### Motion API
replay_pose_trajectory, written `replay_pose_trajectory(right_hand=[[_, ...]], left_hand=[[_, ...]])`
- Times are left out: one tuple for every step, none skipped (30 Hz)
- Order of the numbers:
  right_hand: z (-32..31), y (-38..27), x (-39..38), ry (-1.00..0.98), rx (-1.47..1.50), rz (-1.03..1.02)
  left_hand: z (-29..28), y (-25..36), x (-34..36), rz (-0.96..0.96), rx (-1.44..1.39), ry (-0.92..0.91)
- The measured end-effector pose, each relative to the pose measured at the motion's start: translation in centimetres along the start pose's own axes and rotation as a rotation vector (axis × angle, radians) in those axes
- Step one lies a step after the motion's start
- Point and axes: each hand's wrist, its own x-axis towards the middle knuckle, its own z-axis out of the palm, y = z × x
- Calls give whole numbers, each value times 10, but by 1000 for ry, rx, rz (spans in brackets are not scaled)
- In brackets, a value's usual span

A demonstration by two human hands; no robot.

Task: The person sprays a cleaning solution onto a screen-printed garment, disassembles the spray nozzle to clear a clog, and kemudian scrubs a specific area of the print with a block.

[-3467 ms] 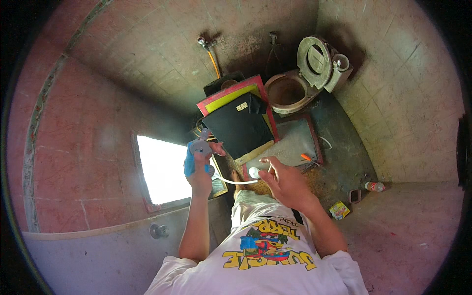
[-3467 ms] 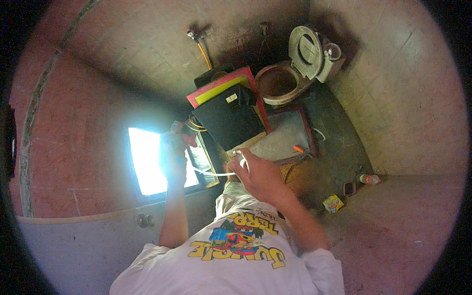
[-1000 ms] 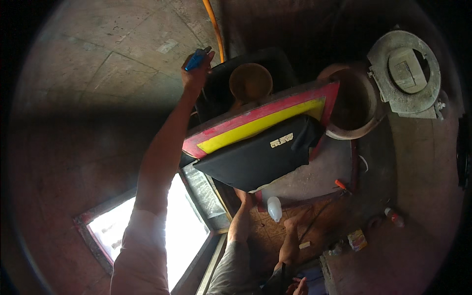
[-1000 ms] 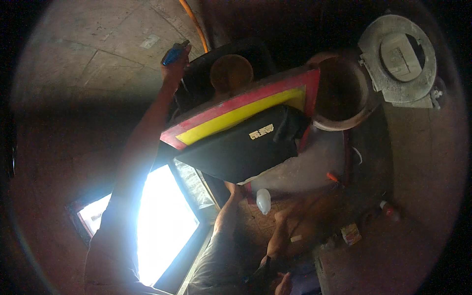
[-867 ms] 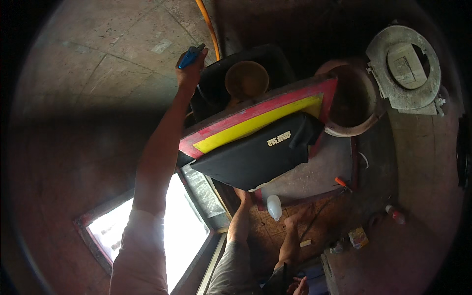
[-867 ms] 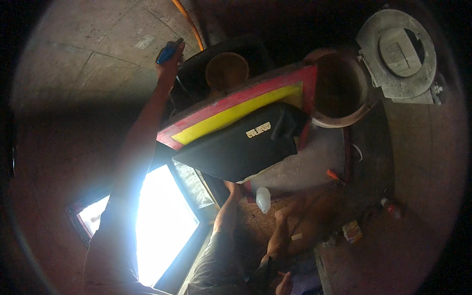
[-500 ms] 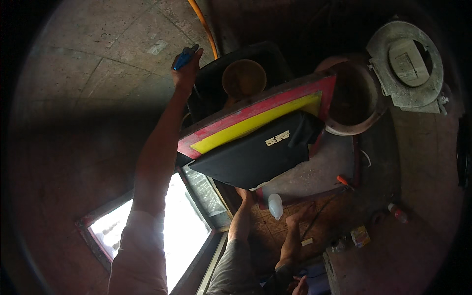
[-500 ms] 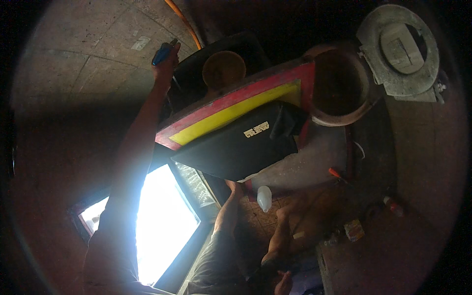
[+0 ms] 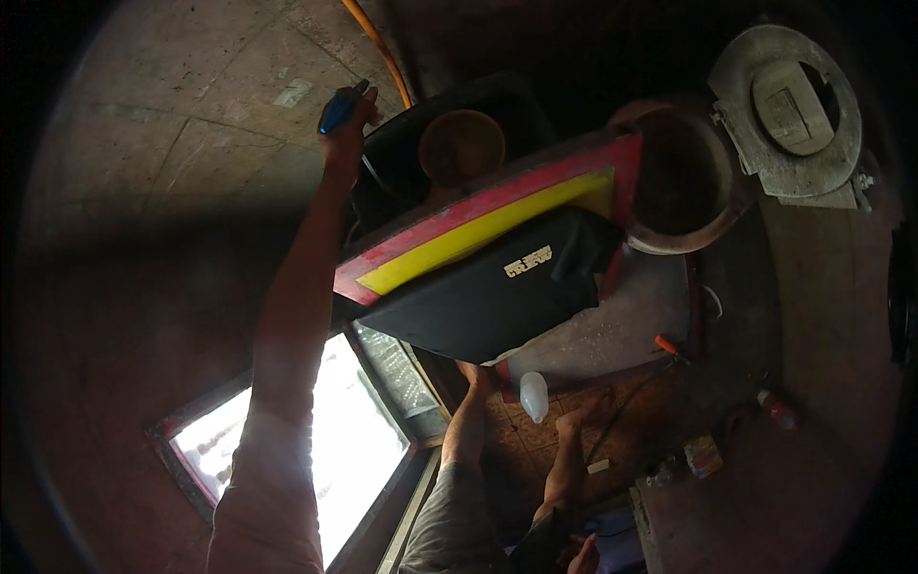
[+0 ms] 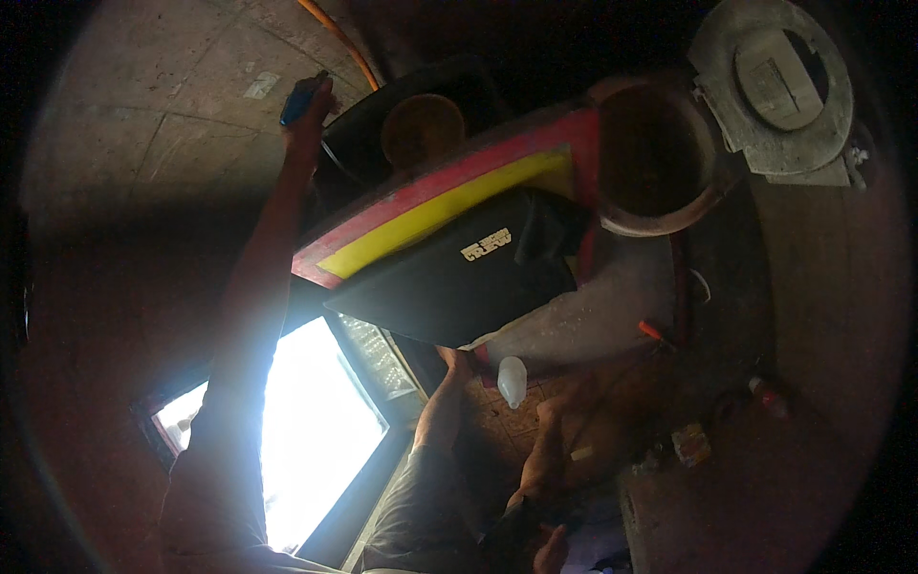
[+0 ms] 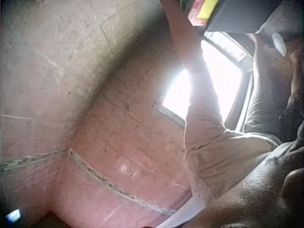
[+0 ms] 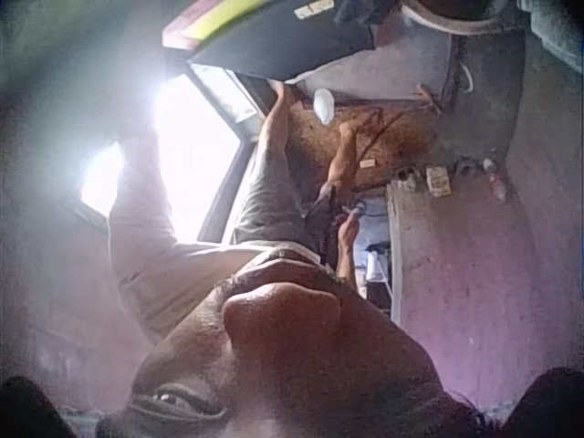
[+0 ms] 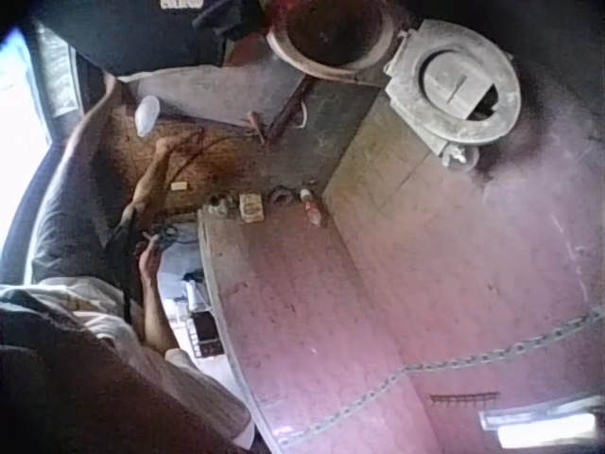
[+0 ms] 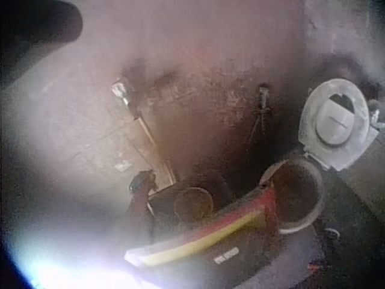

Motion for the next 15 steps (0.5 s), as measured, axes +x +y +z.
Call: replay_pose_trajectory(right_hand=[[-1, 3, 1, 7, -2, -8], [-2, 8, 3, 15, -5, -17], [-1, 8, 3, 17, -9, -26], [-1, 9, 4, 15, -18, -37], [-1, 9, 4, 13, -27, -49], [-1, 6, 2, 14, -37, -60], [0, 2, -1, 14, -48, -53], [1, -3, -3, 14, -59, -46], [2, -5, -6, 15, -68, -38], [2, -4, -6, 24, -73, -39], [2, -2, -5, 33, -78, -40], [3, -3, -5, 36, -86, -42], [3, -4, -5, 20, -70, -32], [3, -6, -4, 4, -55, -21], [3, -8, -5, -5, -39, -10]], left_hand=[[0, 1, 0, -35, 69, 6], [3, 2, -1, -43, 96, 18], [2, 2, 0, -49, 127, 35], [2, 2, 0, -56, 157, 51], [3, 2, 1, 15, 80, 27], [6, 0, 1, 83, 1, 4], [8, -2, 0, 151, -78, -19], [6, -3, -1, 88, -17, -14], [5, -3, -1, 24, 44, -11], [4, -3, -2, -39, 105, -9], [4, -6, 0, -42, 89, -26], [1, -8, 2, -42, 77, -38], [-3, -11, 4, -43, 65, -49], [-7, -13, 5, -8, 16, -66], [-6, -13, 5, 22, -40, -86]])
